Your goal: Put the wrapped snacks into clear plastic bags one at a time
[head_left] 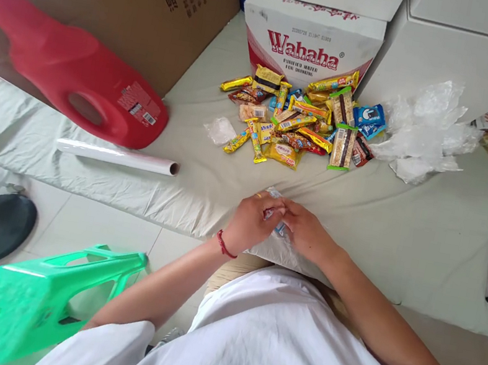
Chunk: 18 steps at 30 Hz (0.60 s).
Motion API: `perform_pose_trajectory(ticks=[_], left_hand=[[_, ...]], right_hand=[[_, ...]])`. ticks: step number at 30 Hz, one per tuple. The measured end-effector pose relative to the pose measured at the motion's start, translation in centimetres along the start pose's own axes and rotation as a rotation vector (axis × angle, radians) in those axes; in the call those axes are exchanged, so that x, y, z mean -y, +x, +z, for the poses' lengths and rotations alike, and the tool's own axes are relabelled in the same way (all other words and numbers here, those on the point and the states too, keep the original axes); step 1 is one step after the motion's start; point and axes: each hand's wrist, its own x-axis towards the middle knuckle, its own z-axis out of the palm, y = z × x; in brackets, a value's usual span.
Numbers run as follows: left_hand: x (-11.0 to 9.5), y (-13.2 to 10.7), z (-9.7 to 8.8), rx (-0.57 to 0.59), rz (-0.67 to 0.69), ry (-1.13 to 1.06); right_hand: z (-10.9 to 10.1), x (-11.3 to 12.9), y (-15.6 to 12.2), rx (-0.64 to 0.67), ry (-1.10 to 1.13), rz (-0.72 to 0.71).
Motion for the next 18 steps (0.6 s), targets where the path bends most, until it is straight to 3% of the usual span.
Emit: perform_pose_trajectory(ticks=[3, 6, 9, 12, 14, 18], left_hand=[[0.8, 0.2, 1.1, 0.036, -0.063, -0.034], [1.4, 0.6, 2.0, 0.051, -0.063, 0.082], [1.4, 0.6, 2.9, 0.004, -0.095, 0.226], [1.2, 0.2, 3.5, -0.037, -0.182, 0.210], [1.1, 0.1, 3.4, -0.059, -0.228, 0.161], [0.8, 0.3, 2.7, -0.049, -0.258, 0.156]], right_hand=[[-0.5, -0.4, -0.6, -0.005, 0.111, -0.008], [-1.5, -1.1, -1.6, -0.046, 0.378, 0.045], [-2.8, -1.6, -2.6, -0.323, 0.547, 0.316], [-3.5, -1.0, -3.6, -0.620, 0.389, 0.503], [-3.3, -0.1, -4.3, -0.589, 0.252, 0.502], [-1.9, 1.4, -5.2, -0.279, 0.042, 0.508]])
